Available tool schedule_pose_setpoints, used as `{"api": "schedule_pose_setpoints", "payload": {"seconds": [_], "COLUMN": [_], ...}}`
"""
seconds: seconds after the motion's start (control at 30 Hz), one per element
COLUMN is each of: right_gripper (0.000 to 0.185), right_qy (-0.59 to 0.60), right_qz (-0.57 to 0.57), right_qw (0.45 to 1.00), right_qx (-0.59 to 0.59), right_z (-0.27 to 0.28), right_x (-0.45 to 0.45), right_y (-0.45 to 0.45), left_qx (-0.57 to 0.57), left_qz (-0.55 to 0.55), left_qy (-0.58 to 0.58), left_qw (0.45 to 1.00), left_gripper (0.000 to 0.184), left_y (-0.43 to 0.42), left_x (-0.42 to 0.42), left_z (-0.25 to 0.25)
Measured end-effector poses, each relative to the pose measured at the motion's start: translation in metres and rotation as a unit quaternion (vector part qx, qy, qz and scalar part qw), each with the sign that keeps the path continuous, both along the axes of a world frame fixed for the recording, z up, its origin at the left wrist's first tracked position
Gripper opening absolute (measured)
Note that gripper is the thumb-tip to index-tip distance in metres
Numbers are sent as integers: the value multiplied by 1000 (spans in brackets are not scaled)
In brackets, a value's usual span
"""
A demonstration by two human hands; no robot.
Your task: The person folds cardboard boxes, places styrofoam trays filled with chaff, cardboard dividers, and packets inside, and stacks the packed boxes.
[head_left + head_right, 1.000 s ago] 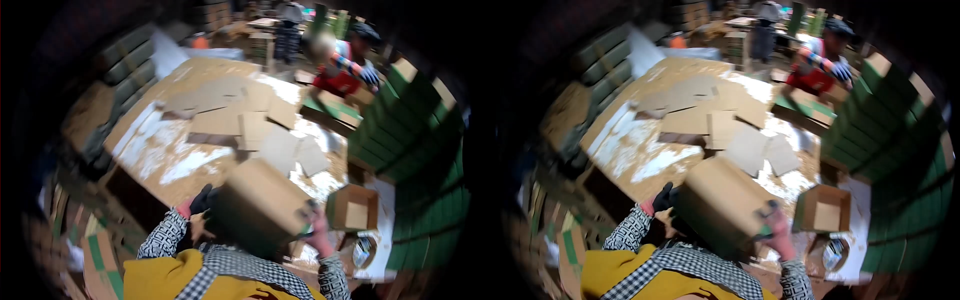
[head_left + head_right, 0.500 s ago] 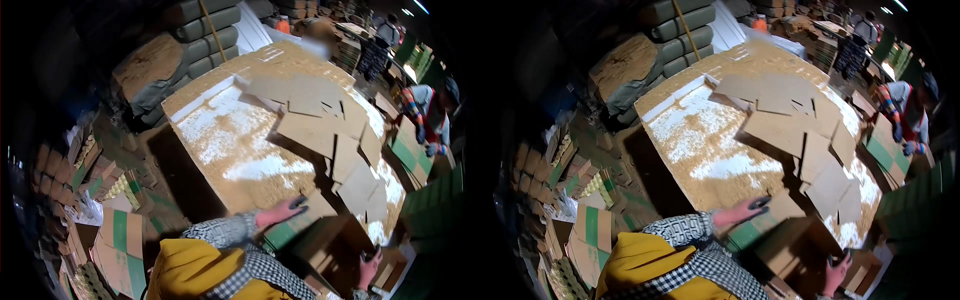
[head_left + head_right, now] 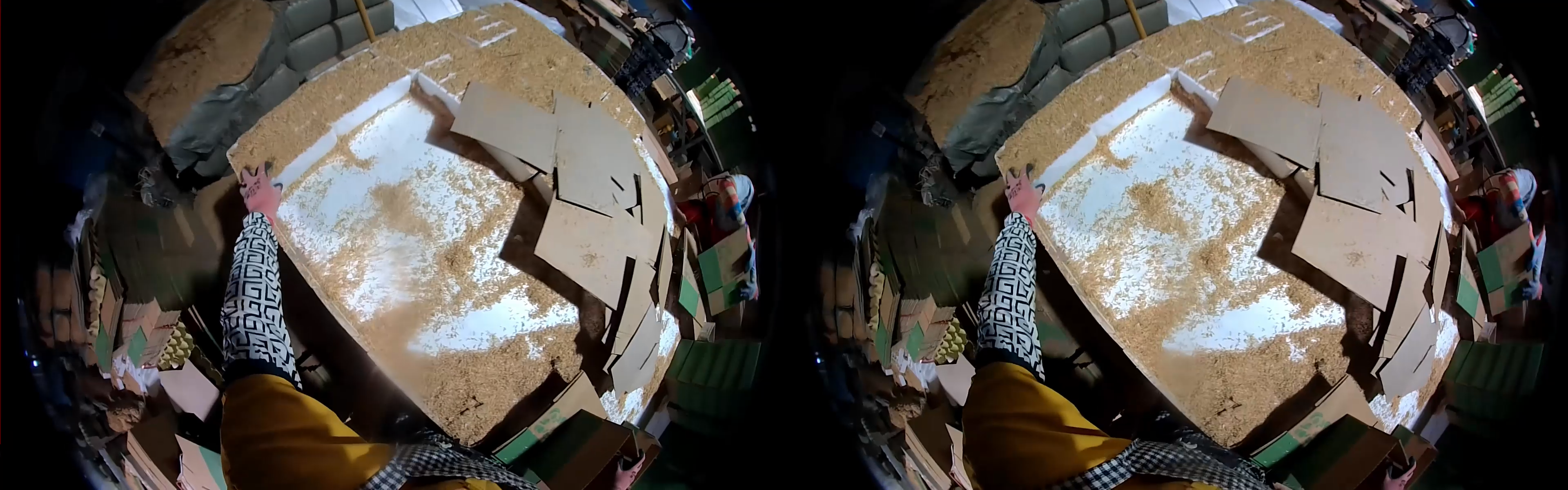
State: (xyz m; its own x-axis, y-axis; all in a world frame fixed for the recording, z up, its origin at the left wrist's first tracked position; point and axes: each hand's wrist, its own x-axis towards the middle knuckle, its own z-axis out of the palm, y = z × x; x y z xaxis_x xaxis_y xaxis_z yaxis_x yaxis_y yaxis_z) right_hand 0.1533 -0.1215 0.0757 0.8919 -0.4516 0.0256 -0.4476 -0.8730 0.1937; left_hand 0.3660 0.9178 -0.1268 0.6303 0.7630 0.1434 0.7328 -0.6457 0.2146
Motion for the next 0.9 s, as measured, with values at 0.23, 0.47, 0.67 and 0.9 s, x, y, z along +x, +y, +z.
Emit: {"api": "schedule_pose_setpoints", "payload": {"seconds": [0.23,0.47,0.67,0.9], "right_gripper": [82,76,74,86], "right_qy": [-25,-54,-89,-74], "right_qz": [14,24,18,-33], "right_qw": [998,993,990,989], "right_qx": [62,104,104,122], "right_z": [-22,-22,-4,2], "right_x": [-7,-9,-13,-17], "right_y": [-47,-38,7,16], "left_qx": [34,-79,-342,-714], "left_qz": [-151,-366,-254,-109], "left_qy": [-41,46,-222,-143], "left_qw": [987,926,877,677], "left_gripper": [55,56,59,42], "left_y": [-86,-233,-318,-480], "left_x": [-70,-128,-105,-108], "left_z": [6,52,26,53]}}
